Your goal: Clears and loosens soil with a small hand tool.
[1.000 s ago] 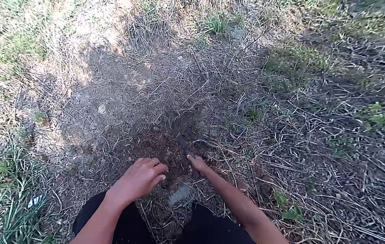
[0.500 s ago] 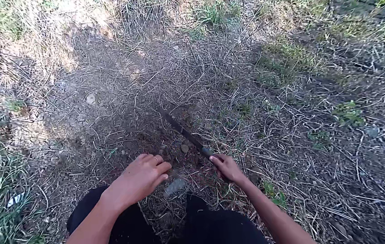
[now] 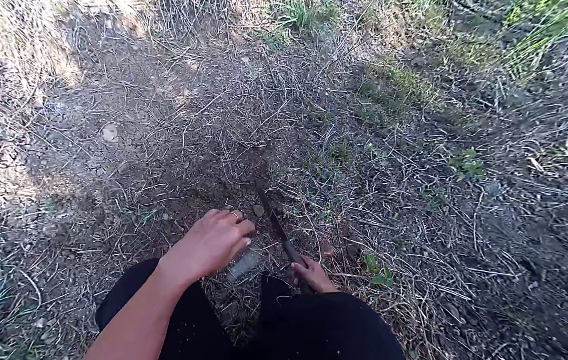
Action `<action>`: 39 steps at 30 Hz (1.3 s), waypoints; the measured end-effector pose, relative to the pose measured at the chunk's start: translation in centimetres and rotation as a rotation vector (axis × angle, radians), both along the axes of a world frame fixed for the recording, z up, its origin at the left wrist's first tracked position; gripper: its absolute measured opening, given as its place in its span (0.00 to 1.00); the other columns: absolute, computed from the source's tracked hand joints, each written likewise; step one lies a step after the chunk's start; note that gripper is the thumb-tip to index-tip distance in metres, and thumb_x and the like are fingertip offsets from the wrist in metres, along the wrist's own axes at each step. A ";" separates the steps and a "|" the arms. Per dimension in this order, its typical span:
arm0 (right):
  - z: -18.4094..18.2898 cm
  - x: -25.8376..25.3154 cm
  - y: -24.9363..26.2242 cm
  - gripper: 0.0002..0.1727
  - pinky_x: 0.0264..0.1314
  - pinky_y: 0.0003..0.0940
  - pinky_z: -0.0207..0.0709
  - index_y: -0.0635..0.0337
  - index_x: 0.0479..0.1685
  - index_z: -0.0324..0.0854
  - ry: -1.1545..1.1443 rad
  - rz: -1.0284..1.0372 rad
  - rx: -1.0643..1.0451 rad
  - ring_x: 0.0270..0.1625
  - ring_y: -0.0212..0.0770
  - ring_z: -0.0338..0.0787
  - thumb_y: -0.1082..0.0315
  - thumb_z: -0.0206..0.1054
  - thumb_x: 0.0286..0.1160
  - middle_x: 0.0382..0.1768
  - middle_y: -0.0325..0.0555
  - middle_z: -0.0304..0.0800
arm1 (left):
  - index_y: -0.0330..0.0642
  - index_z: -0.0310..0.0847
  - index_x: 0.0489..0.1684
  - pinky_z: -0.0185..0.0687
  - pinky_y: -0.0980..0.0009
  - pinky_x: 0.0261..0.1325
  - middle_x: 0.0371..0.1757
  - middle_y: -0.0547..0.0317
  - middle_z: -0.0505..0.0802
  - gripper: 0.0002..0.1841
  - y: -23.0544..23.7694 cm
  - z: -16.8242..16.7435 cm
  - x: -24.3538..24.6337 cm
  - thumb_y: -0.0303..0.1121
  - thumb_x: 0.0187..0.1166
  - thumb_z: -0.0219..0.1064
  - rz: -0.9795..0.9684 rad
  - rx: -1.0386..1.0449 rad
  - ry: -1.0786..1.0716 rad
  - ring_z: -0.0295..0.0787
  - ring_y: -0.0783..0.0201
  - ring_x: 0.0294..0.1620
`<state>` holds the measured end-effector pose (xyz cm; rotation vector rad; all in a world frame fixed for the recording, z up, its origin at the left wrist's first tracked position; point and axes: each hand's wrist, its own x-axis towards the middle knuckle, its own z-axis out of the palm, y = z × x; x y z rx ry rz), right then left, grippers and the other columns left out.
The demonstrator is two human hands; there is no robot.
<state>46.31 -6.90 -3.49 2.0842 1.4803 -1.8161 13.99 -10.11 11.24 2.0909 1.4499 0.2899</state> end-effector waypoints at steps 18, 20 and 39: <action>-2.3 0.8 8.8 0.25 0.20 0.31 0.78 0.56 0.88 0.62 0.087 -0.299 0.116 0.18 0.35 0.79 0.57 0.45 0.98 0.27 0.43 0.79 | 0.39 0.84 0.70 0.71 0.42 0.75 0.63 0.38 0.90 0.18 0.7 -0.1 0.0 0.38 0.91 0.58 0.019 -0.143 0.092 0.85 0.39 0.68; -2.8 -0.3 6.7 0.28 0.38 0.38 0.86 0.58 0.91 0.59 -0.181 0.109 0.293 0.32 0.44 0.90 0.63 0.50 0.95 0.40 0.54 0.88 | 0.39 0.84 0.70 0.71 0.42 0.76 0.64 0.37 0.90 0.18 0.4 -0.1 0.2 0.38 0.91 0.59 0.015 -0.158 0.098 0.85 0.39 0.69; 0.2 -1.4 14.6 0.23 0.18 0.26 0.75 0.56 0.85 0.64 0.128 -0.399 0.103 0.16 0.32 0.76 0.62 0.52 0.95 0.26 0.42 0.76 | 0.40 0.82 0.73 0.68 0.42 0.78 0.67 0.38 0.88 0.19 -0.3 0.7 0.1 0.39 0.92 0.57 0.006 -0.198 0.128 0.83 0.40 0.73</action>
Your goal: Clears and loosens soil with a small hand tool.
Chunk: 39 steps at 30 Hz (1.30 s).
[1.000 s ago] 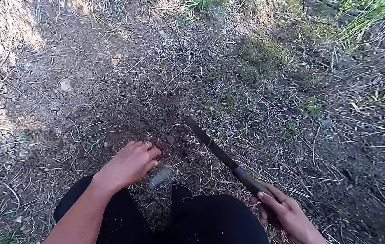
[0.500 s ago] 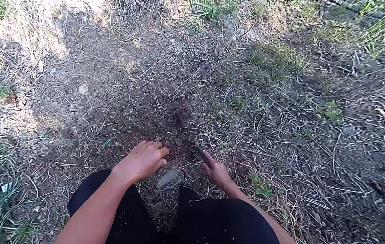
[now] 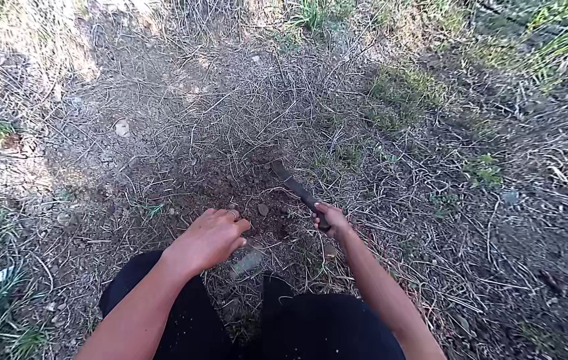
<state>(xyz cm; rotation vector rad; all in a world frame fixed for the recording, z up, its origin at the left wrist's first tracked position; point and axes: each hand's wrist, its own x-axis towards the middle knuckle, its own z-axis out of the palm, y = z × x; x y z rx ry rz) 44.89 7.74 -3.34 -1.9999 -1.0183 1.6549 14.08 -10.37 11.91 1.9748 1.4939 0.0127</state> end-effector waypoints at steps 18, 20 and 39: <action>7.7 3.4 -6.7 0.24 0.14 0.22 0.75 0.55 0.87 0.61 0.126 0.046 -0.015 0.14 0.29 0.77 0.66 0.49 0.95 0.23 0.38 0.78 | 0.38 0.79 0.75 0.67 0.41 0.78 0.69 0.35 0.86 0.20 -0.3 -0.2 -0.4 0.39 0.92 0.57 -0.014 -0.082 0.034 0.80 0.38 0.75; 1.7 0.5 -4.5 0.24 0.16 0.23 0.74 0.54 0.87 0.60 0.172 0.023 -0.080 0.16 0.29 0.76 0.64 0.49 0.95 0.25 0.38 0.76 | 0.38 0.79 0.75 0.67 0.42 0.79 0.70 0.35 0.86 0.20 -0.3 -0.2 -0.2 0.39 0.92 0.56 -0.022 -0.104 0.049 0.79 0.38 0.75; -3.6 -6.6 -6.4 0.34 0.24 0.33 0.84 0.65 0.91 0.53 0.008 0.281 0.483 0.19 0.35 0.83 0.73 0.59 0.85 0.32 0.51 0.84 | 0.30 0.76 0.73 0.64 0.39 0.78 0.71 0.28 0.83 0.20 -1.0 0.4 2.9 0.35 0.91 0.57 -0.123 -0.157 0.073 0.76 0.31 0.75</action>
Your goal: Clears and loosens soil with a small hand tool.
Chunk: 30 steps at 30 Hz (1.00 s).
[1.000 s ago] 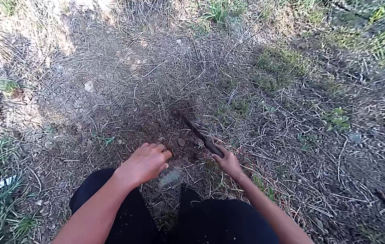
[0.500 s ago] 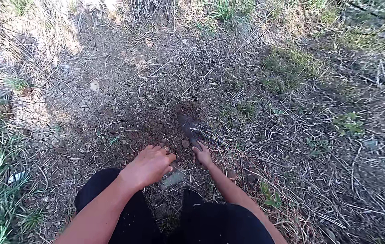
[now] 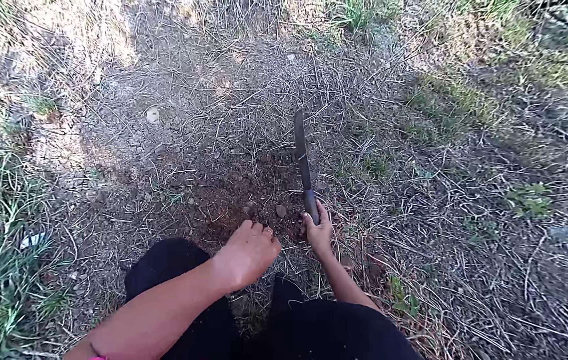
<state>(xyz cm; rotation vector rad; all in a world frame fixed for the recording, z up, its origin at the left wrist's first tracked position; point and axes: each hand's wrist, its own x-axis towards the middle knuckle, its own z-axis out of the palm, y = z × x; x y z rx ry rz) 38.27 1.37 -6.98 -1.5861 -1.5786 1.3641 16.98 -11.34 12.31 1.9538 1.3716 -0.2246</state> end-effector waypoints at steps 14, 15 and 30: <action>-2.7 0.4 -3.1 0.35 0.31 0.39 0.84 0.67 0.89 0.56 -0.157 0.169 0.009 0.25 0.39 0.86 0.70 0.61 0.82 0.45 0.60 0.88 | 0.30 0.77 0.71 0.68 0.42 0.74 0.68 0.30 0.84 0.19 -2.3 1.4 0.1 0.34 0.91 0.57 -0.079 0.018 -0.024 0.79 0.34 0.72; -3.0 0.6 -3.2 0.35 0.34 0.41 0.84 0.65 0.90 0.57 -0.207 0.221 -0.079 0.28 0.41 0.86 0.70 0.61 0.83 0.49 0.62 0.88 | 0.30 0.76 0.72 0.68 0.42 0.74 0.69 0.30 0.84 0.19 -2.2 1.4 0.2 0.34 0.91 0.57 -0.081 0.007 -0.020 0.78 0.34 0.73; -1.6 1.1 -4.0 0.34 0.69 0.63 0.80 0.53 0.91 0.60 -0.238 0.203 -0.144 0.63 0.63 0.91 0.62 0.64 0.86 0.66 0.67 0.87 | 0.33 0.81 0.74 0.70 0.31 0.74 0.69 0.25 0.85 0.23 -1.5 -0.3 0.2 0.40 0.87 0.64 -0.065 0.074 -0.014 0.80 0.25 0.71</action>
